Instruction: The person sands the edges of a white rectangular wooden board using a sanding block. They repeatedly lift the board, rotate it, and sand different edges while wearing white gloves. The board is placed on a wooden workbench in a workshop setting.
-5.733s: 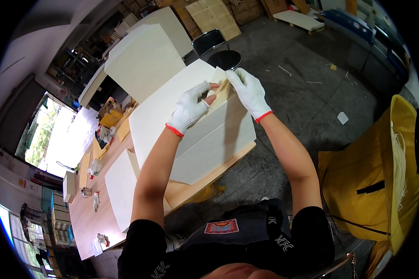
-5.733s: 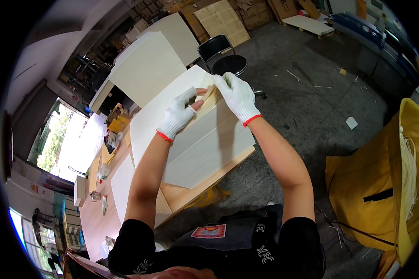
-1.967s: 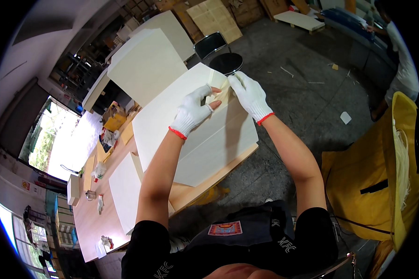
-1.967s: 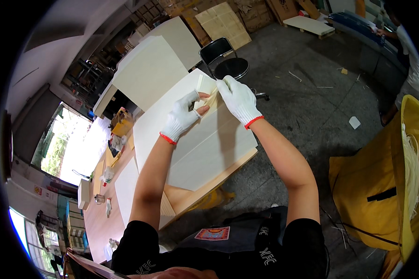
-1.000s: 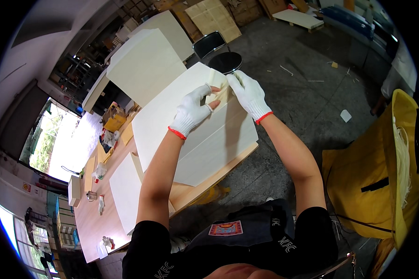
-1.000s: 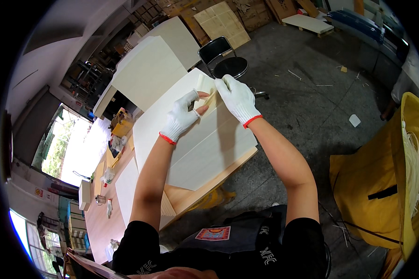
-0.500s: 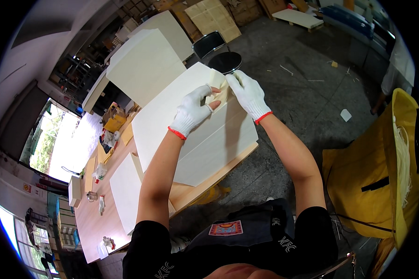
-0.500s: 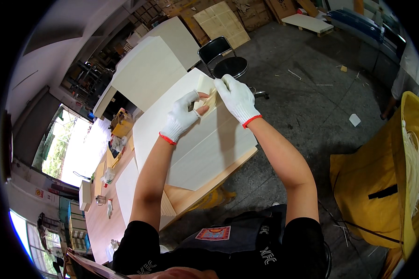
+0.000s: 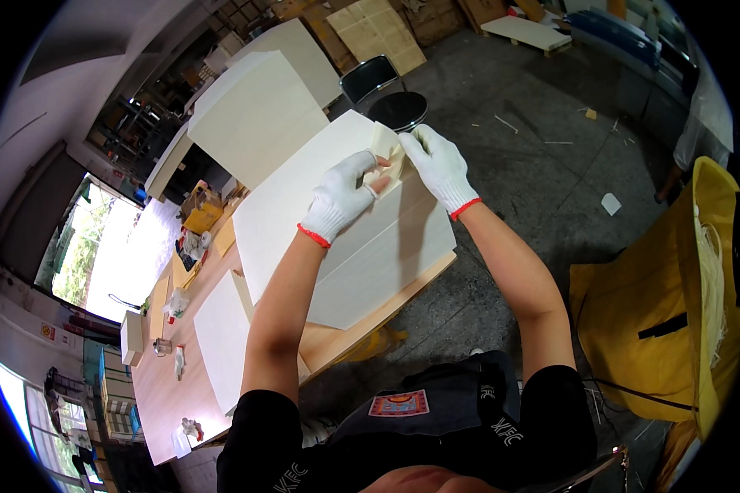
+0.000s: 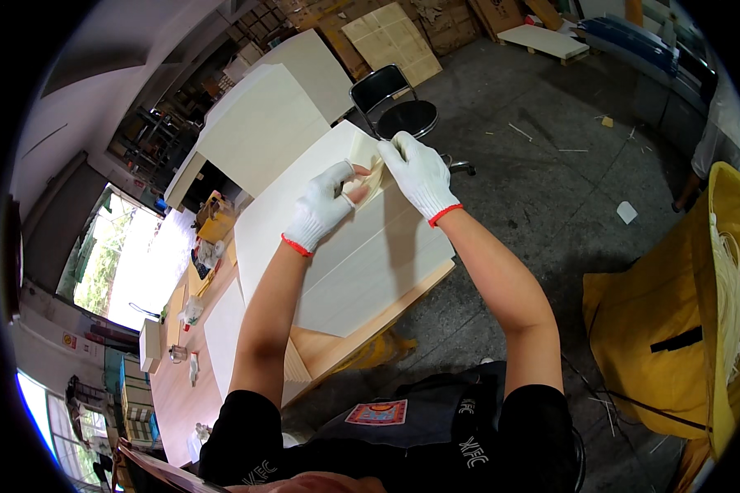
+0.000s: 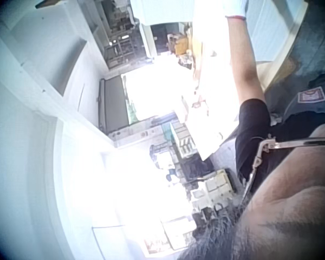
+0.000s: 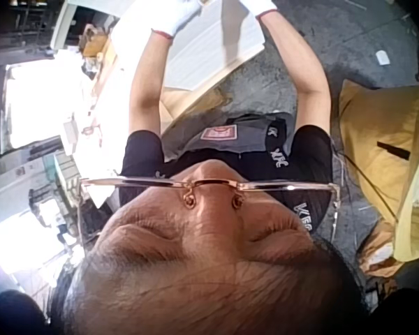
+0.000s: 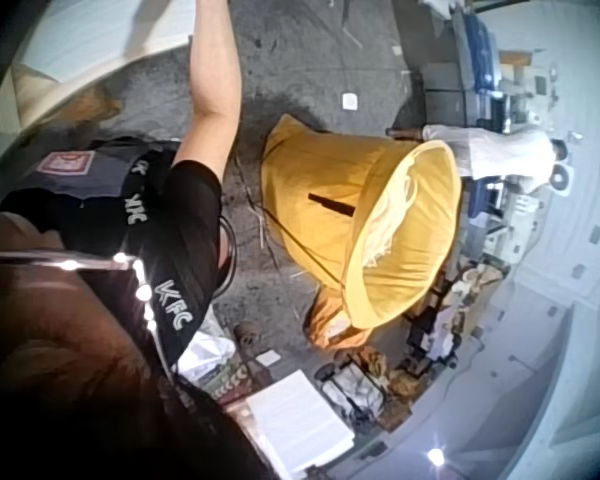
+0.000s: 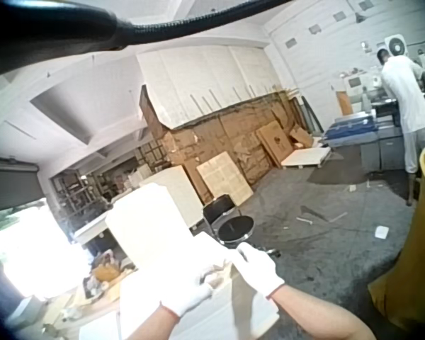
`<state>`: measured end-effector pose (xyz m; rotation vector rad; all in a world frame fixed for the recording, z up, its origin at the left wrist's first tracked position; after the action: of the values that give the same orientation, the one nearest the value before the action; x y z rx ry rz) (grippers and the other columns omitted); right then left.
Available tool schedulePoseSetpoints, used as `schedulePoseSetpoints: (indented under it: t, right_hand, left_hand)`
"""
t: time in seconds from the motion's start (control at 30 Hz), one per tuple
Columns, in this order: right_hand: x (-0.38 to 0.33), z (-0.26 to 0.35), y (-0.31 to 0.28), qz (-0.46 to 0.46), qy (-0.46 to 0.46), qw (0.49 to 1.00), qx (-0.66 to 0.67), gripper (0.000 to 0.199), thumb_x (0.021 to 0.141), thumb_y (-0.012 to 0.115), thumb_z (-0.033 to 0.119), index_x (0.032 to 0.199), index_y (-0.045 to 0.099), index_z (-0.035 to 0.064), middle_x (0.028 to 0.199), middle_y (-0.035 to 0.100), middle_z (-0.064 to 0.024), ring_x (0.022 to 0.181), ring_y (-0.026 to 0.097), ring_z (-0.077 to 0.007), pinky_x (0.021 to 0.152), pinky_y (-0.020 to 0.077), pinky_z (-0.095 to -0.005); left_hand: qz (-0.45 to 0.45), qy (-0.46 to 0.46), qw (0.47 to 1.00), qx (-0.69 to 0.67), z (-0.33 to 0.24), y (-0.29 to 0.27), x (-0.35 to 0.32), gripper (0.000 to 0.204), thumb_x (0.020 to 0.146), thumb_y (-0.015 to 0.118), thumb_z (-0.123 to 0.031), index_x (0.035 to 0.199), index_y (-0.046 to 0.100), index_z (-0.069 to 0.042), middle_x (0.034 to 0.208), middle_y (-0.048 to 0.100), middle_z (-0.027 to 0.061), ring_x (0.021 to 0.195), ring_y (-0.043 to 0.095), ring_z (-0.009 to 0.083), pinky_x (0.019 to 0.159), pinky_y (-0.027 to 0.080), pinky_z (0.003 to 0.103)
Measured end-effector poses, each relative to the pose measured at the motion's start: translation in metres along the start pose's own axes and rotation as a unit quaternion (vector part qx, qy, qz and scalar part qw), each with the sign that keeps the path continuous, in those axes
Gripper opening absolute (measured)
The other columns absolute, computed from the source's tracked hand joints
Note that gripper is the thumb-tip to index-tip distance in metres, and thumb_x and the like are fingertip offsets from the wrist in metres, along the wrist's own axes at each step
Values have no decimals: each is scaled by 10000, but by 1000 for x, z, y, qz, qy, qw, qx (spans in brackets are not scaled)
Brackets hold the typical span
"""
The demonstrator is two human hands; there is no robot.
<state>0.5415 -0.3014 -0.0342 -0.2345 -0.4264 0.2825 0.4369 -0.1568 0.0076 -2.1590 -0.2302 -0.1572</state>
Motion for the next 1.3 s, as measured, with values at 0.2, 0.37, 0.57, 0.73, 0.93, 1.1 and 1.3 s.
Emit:
schedulePoseSetpoints:
  t: [0.2, 0.37, 0.57, 0.73, 0.93, 1.1, 1.3]
  right_hand:
    - [0, -3, 0, -7, 1, 1000, 7, 474, 987, 516, 507, 932, 622, 49, 828, 677, -195, 824, 667, -393, 737, 480, -456]
    - [-1, -2, -2, -10, -2, 1000, 4, 478, 987, 519, 513, 944, 627, 49, 836, 684, -194, 833, 672, -391, 743, 485, -452]
    - [0, -2, -1, 11, 20, 1000, -3, 495, 977, 528, 543, 954, 643, 62, 864, 695, -191, 868, 678, -390, 771, 492, -456]
    - [-2, -9, -32, -15, 16, 1000, 20, 549, 957, 533, 588, 1033, 669, 62, 902, 720, -172, 921, 697, -352, 843, 502, -424]
    - [-5, 15, -38, 7, -5, 1000, 4, 490, 955, 554, 572, 1038, 668, 103, 757, 673, -58, 750, 666, -240, 718, 481, -387]
    - [-49, 110, 35, 160, -157, 975, -6, 526, 929, 586, 583, 1118, 681, 102, 885, 708, -95, 821, 687, -281, 766, 512, -380]
    - [-122, 175, 148, 276, -392, 873, -89, 652, 895, 614, 595, 1218, 649, 31, 1133, 669, -187, 1086, 641, -340, 976, 485, -415]
  left_hand:
    - [-8, -15, 1000, -7, 0, 2, 1, 337, 877, 789, -182, 1182, 685, -86, 907, 683, 70, 700, 609, 136, 660, 511, 314]
    - [-18, 10, 1000, 4, 1, 2, 2, 347, 881, 783, -194, 1196, 683, -89, 898, 678, 74, 708, 609, 144, 663, 511, 319]
    - [-14, 19, 998, 56, -10, -1, -1, 350, 879, 712, -116, 1228, 688, -131, 1009, 692, 96, 779, 654, 181, 701, 537, 330]
    - [-24, 116, 978, 173, -31, -1, -19, 511, 862, 637, -78, 1361, 576, -166, 1146, 654, 139, 1102, 649, 308, 860, 546, 435]
    - [13, -59, 931, 361, -8, -15, -35, 446, 871, 617, -186, 1305, 555, -101, 1120, 684, 243, 992, 685, 419, 885, 540, 499]
    - [-148, -164, 948, 229, 12, -114, -36, 373, 908, 607, -340, 1119, 704, -48, 984, 721, 260, 892, 690, 466, 835, 544, 499]
    - [-448, 23, 872, -196, 57, -240, -132, 250, 888, 719, -156, 1075, 733, 10, 924, 738, 80, 761, 674, 168, 702, 544, 326]
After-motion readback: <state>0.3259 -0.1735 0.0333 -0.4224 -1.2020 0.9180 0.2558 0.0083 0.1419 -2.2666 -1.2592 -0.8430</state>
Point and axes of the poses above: each hand's wrist, its own x-axis towards the middle knuckle, its own y-axis out of the palm, z = x × y, the point moved 6 cm from there along x, towards the middle knuckle
